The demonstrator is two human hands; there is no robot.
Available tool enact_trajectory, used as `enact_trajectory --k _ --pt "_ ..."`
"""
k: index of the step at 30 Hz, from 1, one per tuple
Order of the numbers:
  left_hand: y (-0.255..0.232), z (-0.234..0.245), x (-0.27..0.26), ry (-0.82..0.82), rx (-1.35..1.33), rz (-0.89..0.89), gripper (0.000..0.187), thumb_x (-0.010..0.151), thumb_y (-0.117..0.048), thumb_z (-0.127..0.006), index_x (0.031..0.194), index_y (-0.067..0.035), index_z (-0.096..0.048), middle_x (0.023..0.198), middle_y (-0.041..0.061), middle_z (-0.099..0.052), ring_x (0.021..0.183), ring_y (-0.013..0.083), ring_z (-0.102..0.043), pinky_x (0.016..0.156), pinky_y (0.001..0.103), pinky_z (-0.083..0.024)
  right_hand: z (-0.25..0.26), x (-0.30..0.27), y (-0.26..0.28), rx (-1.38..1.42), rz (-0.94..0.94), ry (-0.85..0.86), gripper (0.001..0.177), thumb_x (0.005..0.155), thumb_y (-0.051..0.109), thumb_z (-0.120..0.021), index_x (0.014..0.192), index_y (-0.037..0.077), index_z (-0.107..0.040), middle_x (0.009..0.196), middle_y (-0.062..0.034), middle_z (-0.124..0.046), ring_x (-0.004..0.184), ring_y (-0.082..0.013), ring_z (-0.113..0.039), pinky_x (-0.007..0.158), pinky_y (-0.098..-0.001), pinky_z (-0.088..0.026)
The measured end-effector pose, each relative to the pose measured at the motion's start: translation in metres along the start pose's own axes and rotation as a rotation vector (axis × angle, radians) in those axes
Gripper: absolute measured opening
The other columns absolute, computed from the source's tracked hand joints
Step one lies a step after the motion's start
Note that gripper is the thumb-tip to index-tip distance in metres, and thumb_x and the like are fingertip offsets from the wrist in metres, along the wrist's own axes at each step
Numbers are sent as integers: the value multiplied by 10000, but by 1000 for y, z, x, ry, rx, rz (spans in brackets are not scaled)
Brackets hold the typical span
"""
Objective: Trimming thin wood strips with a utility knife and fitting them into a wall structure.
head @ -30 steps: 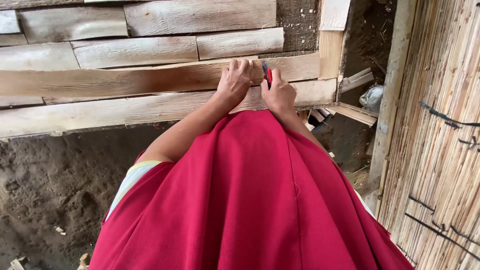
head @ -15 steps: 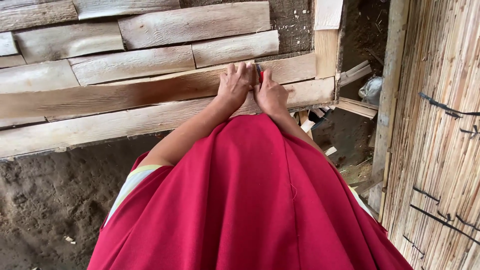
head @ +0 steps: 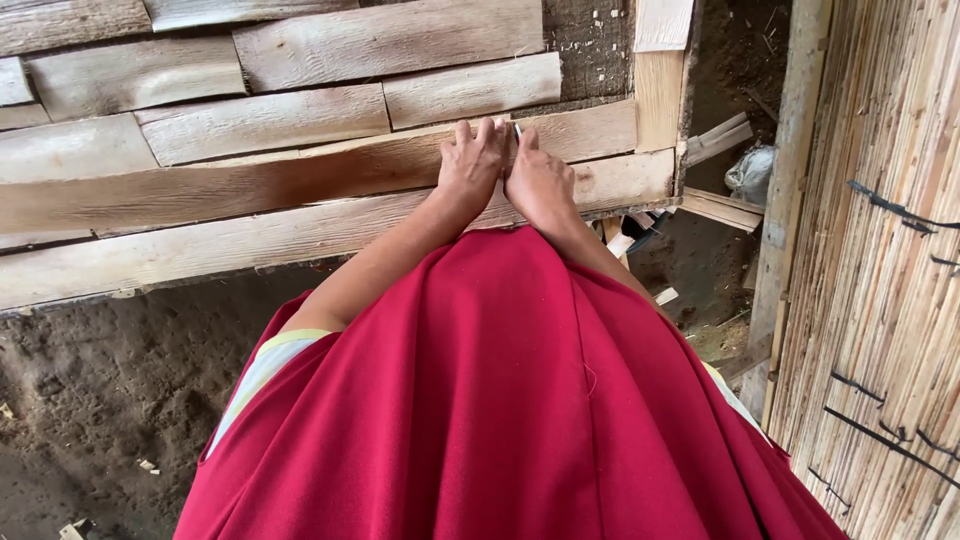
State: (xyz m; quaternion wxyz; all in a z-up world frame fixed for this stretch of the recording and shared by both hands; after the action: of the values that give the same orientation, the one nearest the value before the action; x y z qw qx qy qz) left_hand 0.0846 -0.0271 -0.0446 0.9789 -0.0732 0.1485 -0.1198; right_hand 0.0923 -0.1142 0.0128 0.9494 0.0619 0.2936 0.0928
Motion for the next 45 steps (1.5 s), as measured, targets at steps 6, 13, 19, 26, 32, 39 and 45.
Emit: enact_trajectory --k 6,13,19,26,32,39,45 --pt "-4 27 -8 4 -22 -17 722 867 -368 -819 1427 -65 -478 1158 60 -391 1068 340 -456 708 481 -579 -21 -18 -11 -66 -33 6 228 929 139 -433 1152 98 -412 788 -185 -729 797 -437 -757 761 -599 -579" --pt "-3 16 -6 15 -6 -18 769 842 -412 -847 1422 -61 -485 1160 51 -394 1074 322 -456 726 490 -589 -16 -45 -10 87 -94 93 275 928 165 -466 1184 75 -424 862 -250 -740 893 -489 -741 846 -629 -550" --pt "-4 13 -4 6 -40 -8 788 818 -422 -869 1403 -60 -486 1155 55 -404 1068 329 -466 703 500 -593 -36 -53 -18 44 -107 138 309 925 157 -451 1217 91 -373 884 -237 -742 924 -472 -742 877 -624 -537" --pt "3 13 2 97 -131 6 776 842 -417 -857 1442 -87 -493 1185 55 -414 1099 328 -462 733 536 -606 -40 -51 -39 205 -181 166 320 916 313 -462 1174 140 -382 948 -258 -726 949 -532 -704 857 -647 -523" --pt "5 14 7 126 -137 36 741 859 -381 -854 1452 -95 -513 1193 58 -430 1111 324 -467 748 531 -609 12 -22 -10 289 -136 65 314 961 245 -426 1235 106 -362 1056 -316 -698 995 -546 -691 886 -664 -515" --pt "1 35 -2 103 -99 34 691 889 -347 -837 1457 -102 -531 1176 56 -442 1114 306 -470 770 506 -608 4 -5 -10 264 -96 27 280 1056 195 -423 1296 61 -368 956 -257 -724 890 -466 -731 831 -608 -564" --pt "3 11 4 75 -84 30 714 854 -375 -856 1445 -125 -544 1165 51 -441 1099 306 -468 739 512 -610 -20 14 -19 172 -100 127 336 1022 228 -363 1313 64 -329 960 -243 -724 951 -488 -717 852 -639 -526"
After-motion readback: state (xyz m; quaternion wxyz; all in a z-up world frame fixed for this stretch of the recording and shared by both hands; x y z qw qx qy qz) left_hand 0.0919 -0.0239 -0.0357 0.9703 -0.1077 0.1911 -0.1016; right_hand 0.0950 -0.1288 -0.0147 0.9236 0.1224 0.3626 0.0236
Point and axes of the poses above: each hand's wrist, its own x-axis towards the middle knuckle, its own z-axis out of the back of the hand, y = z × x, the point moved 8 cm from there along x, towards the middle knuckle
